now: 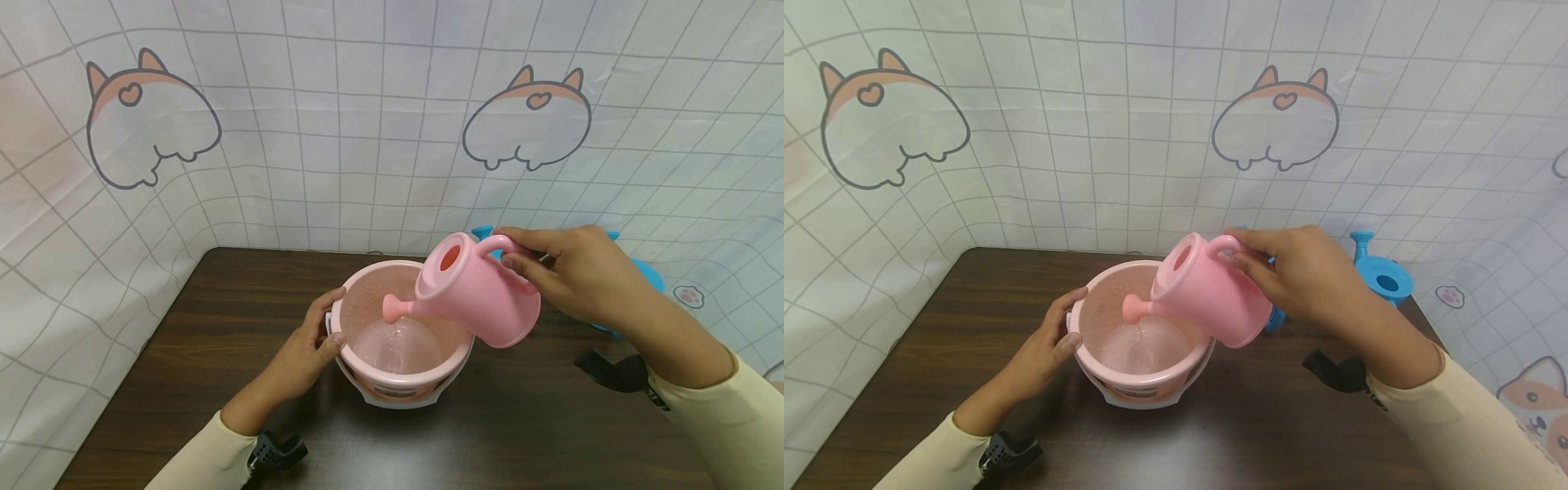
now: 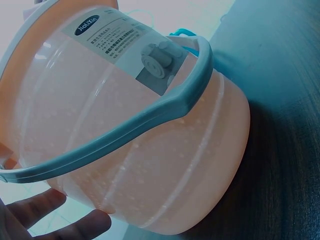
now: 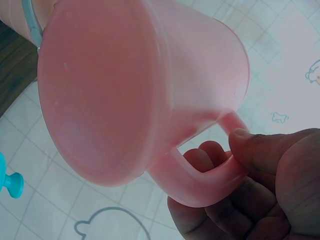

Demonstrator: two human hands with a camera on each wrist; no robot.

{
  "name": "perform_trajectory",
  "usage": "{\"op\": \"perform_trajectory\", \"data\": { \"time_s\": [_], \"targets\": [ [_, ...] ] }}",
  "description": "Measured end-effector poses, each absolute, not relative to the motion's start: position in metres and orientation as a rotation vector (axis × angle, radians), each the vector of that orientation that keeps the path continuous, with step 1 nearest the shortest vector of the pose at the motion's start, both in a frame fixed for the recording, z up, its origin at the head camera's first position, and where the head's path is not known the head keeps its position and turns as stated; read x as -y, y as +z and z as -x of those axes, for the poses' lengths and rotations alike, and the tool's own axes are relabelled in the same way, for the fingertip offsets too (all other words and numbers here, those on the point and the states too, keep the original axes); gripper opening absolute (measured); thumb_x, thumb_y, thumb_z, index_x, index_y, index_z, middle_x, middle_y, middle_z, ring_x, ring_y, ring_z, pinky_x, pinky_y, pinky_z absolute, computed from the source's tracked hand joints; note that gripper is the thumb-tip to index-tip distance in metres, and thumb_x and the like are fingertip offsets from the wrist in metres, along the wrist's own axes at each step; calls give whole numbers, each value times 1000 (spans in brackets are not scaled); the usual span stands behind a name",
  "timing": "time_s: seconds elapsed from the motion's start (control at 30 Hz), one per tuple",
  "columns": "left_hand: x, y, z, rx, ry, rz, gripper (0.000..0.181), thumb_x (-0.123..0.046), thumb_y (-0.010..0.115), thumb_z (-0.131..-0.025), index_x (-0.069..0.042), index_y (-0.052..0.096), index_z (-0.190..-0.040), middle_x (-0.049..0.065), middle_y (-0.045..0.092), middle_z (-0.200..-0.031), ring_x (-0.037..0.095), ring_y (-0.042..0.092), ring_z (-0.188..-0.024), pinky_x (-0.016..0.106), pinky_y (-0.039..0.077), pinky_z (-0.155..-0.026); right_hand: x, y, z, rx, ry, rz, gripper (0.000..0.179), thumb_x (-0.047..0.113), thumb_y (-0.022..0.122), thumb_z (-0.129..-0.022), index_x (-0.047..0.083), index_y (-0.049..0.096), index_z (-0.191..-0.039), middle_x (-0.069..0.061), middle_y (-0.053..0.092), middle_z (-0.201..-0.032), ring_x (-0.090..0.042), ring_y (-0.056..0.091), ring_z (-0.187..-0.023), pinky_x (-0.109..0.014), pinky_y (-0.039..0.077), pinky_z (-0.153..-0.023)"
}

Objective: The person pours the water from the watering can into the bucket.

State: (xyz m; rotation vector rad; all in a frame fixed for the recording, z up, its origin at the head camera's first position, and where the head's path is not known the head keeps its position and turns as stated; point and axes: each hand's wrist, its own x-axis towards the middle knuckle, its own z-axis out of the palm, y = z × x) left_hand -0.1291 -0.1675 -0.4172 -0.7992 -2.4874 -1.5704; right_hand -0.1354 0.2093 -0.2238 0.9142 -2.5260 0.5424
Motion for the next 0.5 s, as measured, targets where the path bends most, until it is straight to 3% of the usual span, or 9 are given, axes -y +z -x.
{"op": "perform_trajectory", "data": {
  "time_s": [0.37,0.5],
  "targets": [
    [168,-418,129,2495,-1563,795,67,-49,53,-104,-26,25,-159,18,58,-134,25,62,-110,40,50,-92,-210,-225,137,2495,543,-934,40,13,83,-87,12,75,-126,11,66,-76,-8,47,-58,-21,39,-52],
    [167,-418,130,2498,-1552,790,67,-50,53,-104,-26,25,-159,18,58,-135,25,61,-110,41,50,-92,-209,-225,137,2500,548,-940,39,13,82,-88,12,75,-126,10,69,-80,-6,52,-60,-20,42,-55]
  ]
}}
